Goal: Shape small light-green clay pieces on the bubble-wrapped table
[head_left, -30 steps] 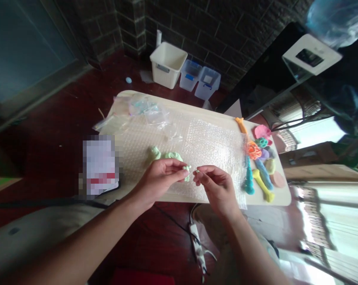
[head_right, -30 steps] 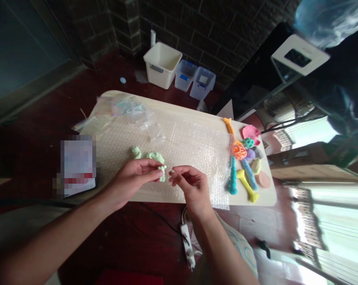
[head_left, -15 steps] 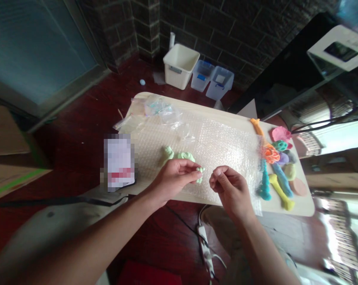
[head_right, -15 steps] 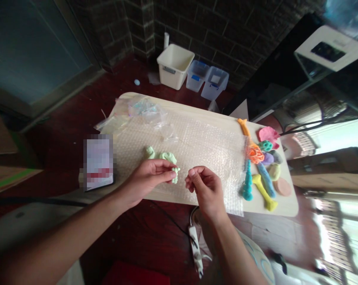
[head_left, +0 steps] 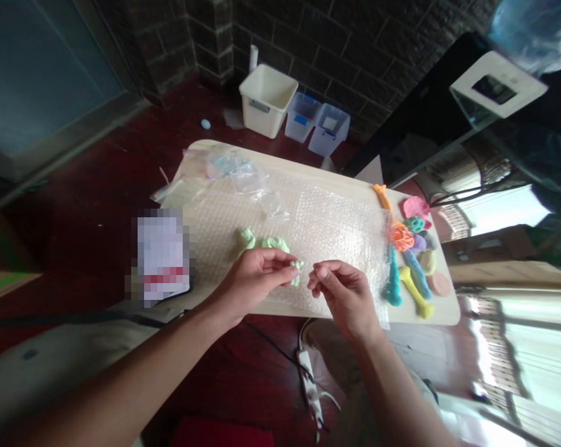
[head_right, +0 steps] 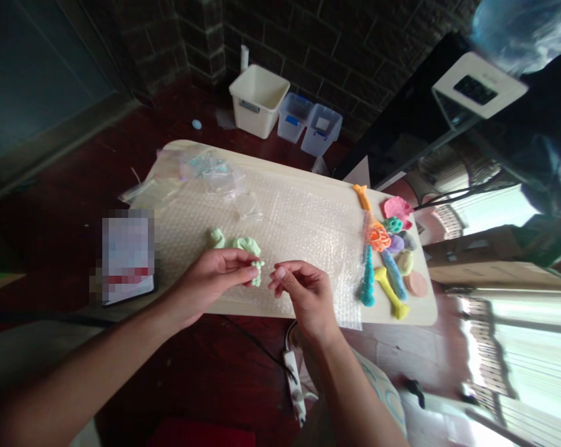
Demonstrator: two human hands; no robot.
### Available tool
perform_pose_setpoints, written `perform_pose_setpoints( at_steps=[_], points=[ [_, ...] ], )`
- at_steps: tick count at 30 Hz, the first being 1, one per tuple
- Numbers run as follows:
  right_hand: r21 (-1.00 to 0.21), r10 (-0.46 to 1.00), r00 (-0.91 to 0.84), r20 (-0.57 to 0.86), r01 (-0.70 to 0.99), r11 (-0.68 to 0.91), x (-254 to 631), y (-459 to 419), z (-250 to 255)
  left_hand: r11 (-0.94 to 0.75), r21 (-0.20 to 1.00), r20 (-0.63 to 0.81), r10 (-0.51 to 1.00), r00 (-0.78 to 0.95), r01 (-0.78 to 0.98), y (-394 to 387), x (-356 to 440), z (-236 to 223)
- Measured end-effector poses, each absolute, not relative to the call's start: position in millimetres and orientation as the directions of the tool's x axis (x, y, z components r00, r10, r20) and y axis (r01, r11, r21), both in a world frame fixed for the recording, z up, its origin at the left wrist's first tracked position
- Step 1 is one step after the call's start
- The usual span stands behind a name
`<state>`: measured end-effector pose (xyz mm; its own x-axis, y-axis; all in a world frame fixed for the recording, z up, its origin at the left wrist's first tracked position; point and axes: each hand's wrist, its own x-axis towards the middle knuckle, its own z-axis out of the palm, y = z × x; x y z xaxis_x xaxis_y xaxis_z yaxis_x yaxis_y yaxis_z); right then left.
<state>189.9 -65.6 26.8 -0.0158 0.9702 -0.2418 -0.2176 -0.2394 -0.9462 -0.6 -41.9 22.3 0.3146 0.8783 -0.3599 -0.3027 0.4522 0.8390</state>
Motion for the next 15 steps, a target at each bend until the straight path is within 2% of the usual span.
perform_pose_setpoints(
  at_steps=[15],
  points=[
    [-0.928,0.963,0.017,-0.269,-0.271,-0.255,189.8,-65.5,26.4,0.405,0.860,-0.290,0.888,0.357,-0.309,-45.5,0.6,21.2]
  ],
)
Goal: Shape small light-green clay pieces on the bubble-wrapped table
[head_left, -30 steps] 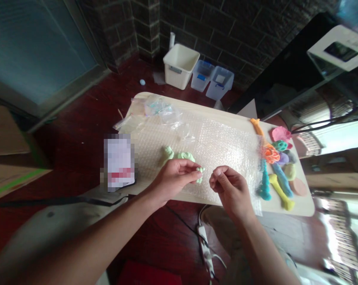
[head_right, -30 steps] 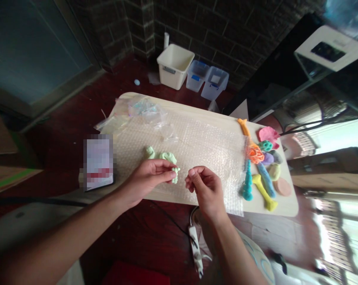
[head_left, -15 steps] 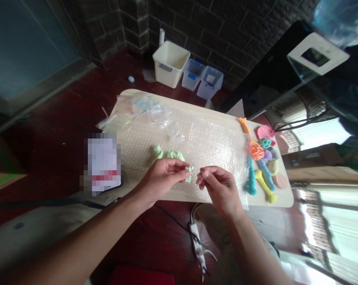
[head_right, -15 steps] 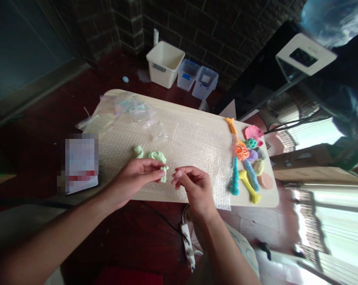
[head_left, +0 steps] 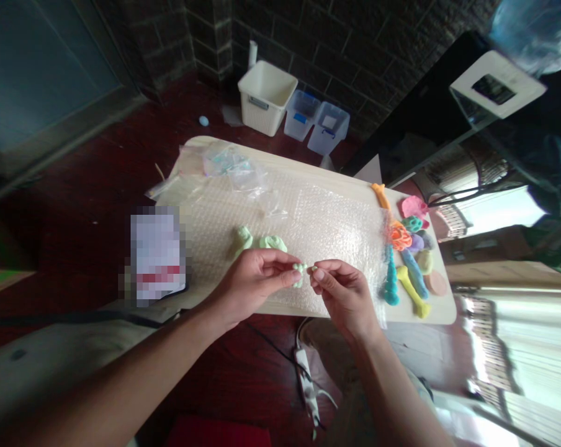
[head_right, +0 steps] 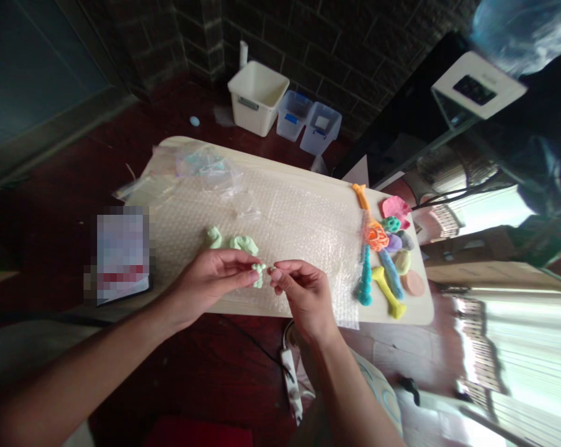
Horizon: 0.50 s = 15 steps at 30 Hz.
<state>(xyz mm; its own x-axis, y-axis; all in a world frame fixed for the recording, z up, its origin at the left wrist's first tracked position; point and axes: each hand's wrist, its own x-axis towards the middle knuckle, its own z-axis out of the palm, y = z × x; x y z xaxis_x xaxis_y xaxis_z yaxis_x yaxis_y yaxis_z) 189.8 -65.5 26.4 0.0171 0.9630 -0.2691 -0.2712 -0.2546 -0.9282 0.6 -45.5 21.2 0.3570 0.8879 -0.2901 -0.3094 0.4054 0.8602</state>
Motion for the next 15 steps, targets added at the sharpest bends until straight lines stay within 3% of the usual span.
perform_pose_setpoints(
  at_steps=[15],
  points=[
    [-0.971,0.986,-0.054,-0.156,-0.172,-0.163,191.0,-69.0,18.7,0.388,0.856,-0.259,0.894,0.366,-0.341,-48.0,3.7,17.1]
  ],
)
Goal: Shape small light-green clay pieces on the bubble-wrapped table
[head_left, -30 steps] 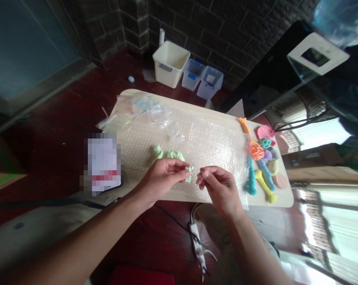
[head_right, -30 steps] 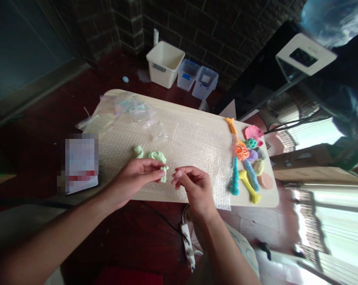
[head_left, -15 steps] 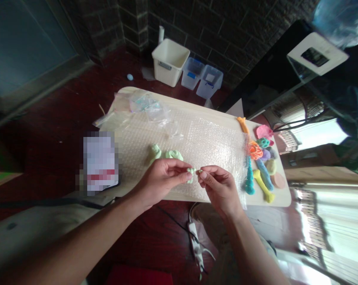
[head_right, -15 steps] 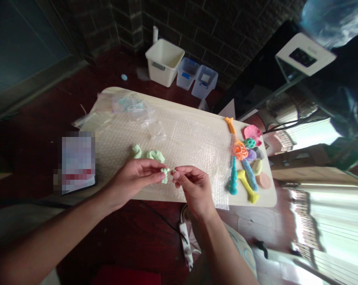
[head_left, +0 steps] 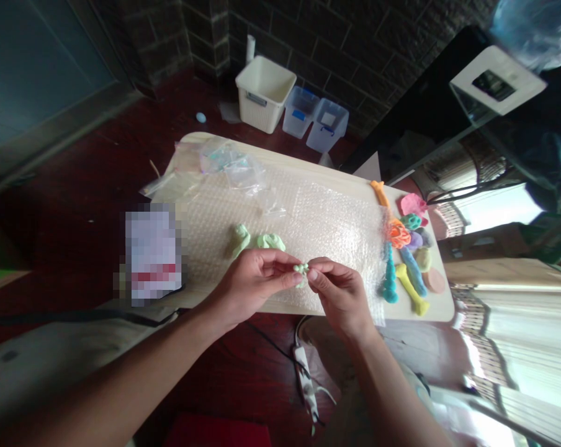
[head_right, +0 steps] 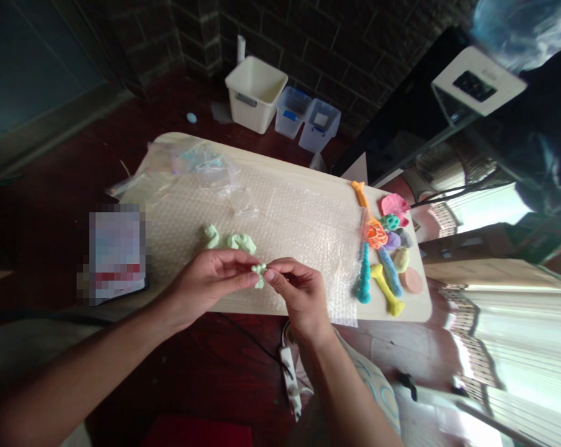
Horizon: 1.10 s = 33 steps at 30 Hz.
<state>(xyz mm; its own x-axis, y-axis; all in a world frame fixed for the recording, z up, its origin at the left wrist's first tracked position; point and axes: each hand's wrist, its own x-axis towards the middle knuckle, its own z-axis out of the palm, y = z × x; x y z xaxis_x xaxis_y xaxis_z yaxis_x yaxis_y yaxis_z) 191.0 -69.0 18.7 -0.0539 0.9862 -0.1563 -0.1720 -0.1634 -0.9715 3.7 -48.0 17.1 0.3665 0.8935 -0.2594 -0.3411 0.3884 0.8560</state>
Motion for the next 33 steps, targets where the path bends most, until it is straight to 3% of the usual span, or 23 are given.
perform_pose_setpoints(
  at_steps=[33],
  points=[
    [-0.982,0.988,-0.062,-0.140,-0.118,-0.147,191.1,-73.1,17.3,0.386,0.883,-0.282,0.891,0.357,-0.268,-50.4,4.6,17.7]
  ],
)
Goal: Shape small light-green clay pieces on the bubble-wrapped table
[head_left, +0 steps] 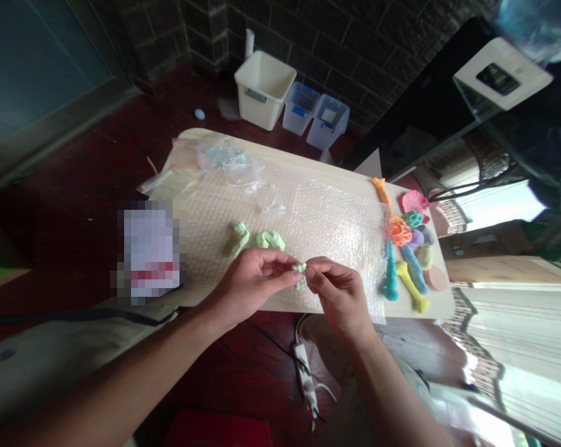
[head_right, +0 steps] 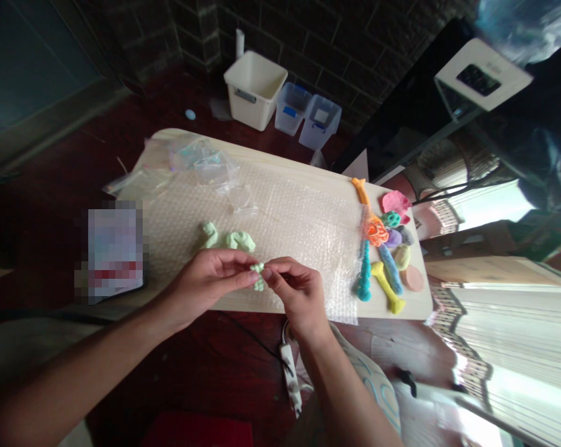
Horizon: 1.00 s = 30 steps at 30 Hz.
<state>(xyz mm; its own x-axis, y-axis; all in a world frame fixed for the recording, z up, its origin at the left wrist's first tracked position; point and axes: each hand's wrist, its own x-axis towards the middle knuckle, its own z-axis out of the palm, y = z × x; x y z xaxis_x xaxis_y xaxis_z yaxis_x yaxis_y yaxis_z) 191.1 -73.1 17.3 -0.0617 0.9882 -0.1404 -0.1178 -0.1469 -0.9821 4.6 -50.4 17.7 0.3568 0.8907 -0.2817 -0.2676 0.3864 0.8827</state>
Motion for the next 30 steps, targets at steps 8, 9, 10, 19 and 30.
perform_pose_setpoints(
  at_steps=[8,9,10,19,30],
  points=[
    [-0.983,0.988,-0.060,-0.140,-0.110,-0.146,190.9,-73.2,16.7,0.378,0.886,-0.273,0.894,0.356,-0.268,-50.2,3.9,16.3],
    [-0.983,0.989,-0.063,-0.137,-0.111,-0.144,190.7,-73.2,16.8,0.376,0.888,-0.272,0.893,0.358,-0.265,-50.3,3.8,16.1],
    [-0.984,0.989,-0.064,-0.134,-0.112,-0.141,190.5,-73.2,16.9,0.374,0.889,-0.270,0.894,0.358,-0.263,-50.3,3.8,15.8],
    [-0.986,0.989,-0.059,-0.138,-0.087,-0.142,190.3,-73.3,17.4,0.375,0.889,-0.272,0.895,0.354,-0.264,-50.0,4.1,15.5],
    [-0.980,0.985,-0.048,-0.166,-0.100,-0.170,188.9,-74.0,19.2,0.375,0.883,-0.269,0.897,0.351,-0.282,-49.5,3.8,16.1]
  ],
)
